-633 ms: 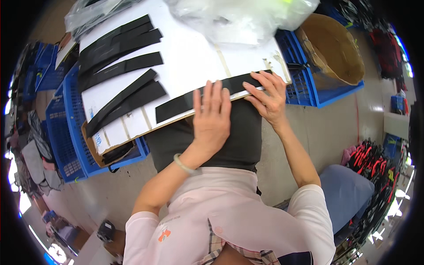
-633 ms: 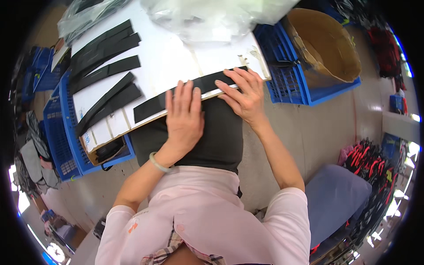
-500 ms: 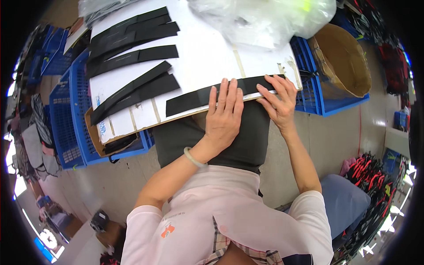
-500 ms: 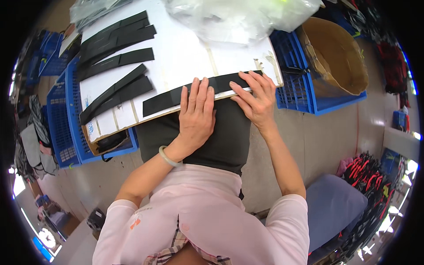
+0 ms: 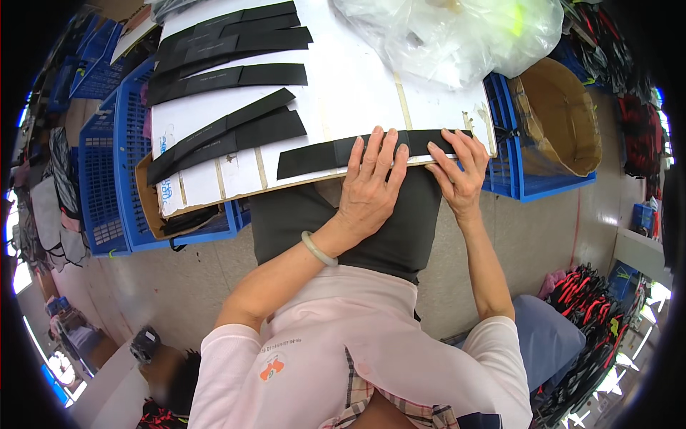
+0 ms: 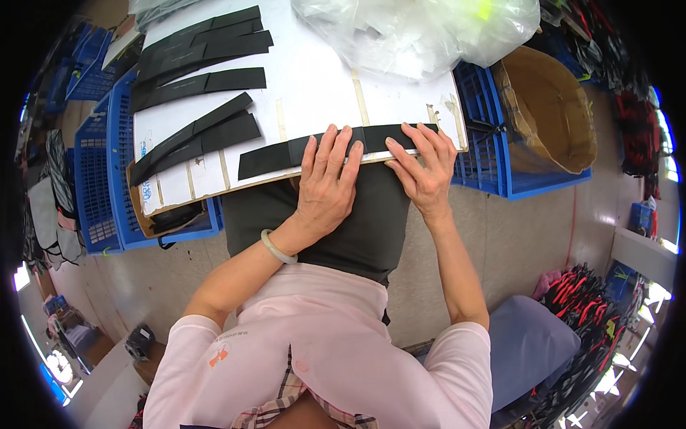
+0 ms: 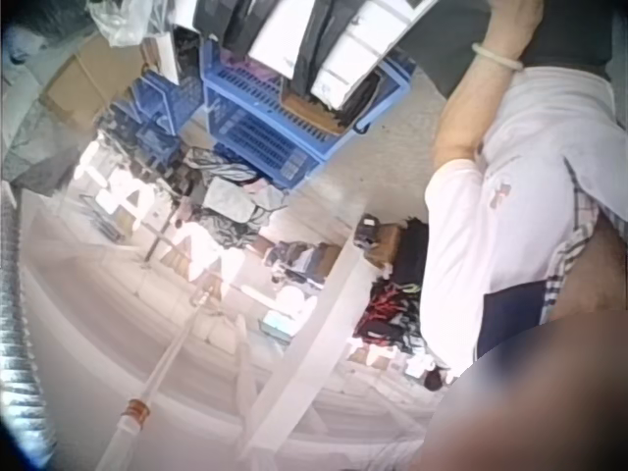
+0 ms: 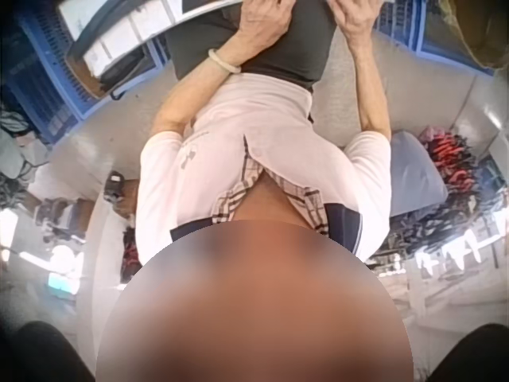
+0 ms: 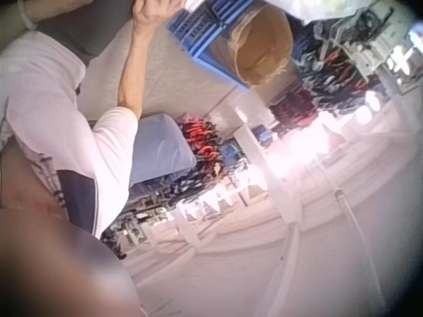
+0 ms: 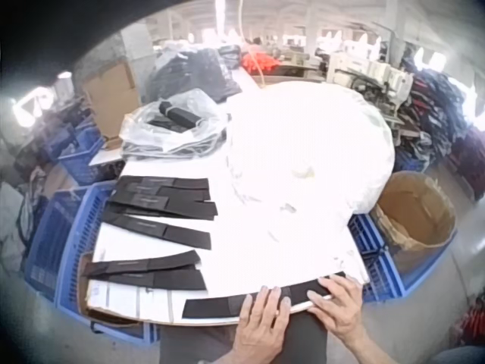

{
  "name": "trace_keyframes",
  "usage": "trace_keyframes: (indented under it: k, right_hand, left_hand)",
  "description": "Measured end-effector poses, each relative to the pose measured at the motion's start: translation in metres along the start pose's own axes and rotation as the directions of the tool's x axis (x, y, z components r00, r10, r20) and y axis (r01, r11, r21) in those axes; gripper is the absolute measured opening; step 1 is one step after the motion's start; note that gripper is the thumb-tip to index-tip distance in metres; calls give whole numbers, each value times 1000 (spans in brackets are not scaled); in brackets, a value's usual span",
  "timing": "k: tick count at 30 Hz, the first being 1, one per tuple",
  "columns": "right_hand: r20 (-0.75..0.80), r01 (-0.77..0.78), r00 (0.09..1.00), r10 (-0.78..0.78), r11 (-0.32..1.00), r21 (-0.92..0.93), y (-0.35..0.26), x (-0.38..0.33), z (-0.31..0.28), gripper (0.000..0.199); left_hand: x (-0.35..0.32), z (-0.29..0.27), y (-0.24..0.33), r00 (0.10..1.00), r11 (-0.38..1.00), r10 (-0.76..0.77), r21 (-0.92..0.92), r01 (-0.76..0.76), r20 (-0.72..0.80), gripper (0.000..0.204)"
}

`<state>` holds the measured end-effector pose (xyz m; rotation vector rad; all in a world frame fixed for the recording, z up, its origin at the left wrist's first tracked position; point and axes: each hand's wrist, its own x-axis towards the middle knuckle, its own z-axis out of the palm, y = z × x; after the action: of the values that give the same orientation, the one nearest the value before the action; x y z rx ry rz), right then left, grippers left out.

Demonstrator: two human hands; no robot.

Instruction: Applying white adhesive strips to black fabric straps on a workbench in a factory setting.

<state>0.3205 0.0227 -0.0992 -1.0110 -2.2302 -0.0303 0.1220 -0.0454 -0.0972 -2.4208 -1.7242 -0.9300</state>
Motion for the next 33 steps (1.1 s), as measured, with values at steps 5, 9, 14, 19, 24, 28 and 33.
trace_keyframes:
  k: [5,9,14,19,24,28,33]
  right_hand:
    - [0,8,1000,-8,1000,0,-1,1,0,32]
    - [0,8,1000,-8,1000,-5,-2,3,-2,33]
    - [81,-65,995,53,986,150,-35,39,-23,31]
    - [117,300,916,-385,847,440,-147,130,37,35]
    - [110,431,861,-496,828,358,-191,160,145,38]
    - [69,455,861,-505,822,342,-200,172,159,36]
    - [121,235,927,-356,798,555,-199,189,160,27]
  left_hand:
    - [1,-1,2,1000,1000,-11,4,11,-14,46]
    - [2,-2,1,1000,1000,-5,6,5,-30,42]
    - [1,-3,1,1000,998,16,64,-18,23,42]
    - [-4,6,-1,998,993,-52,108,54,-19,45]
    - [4,10,1,996,997,40,69,-35,-79,41]
    - [0,10,-3,999,996,9,89,-5,-47,44]
    - [-4,13,-3,996,998,-43,-32,45,80,47]
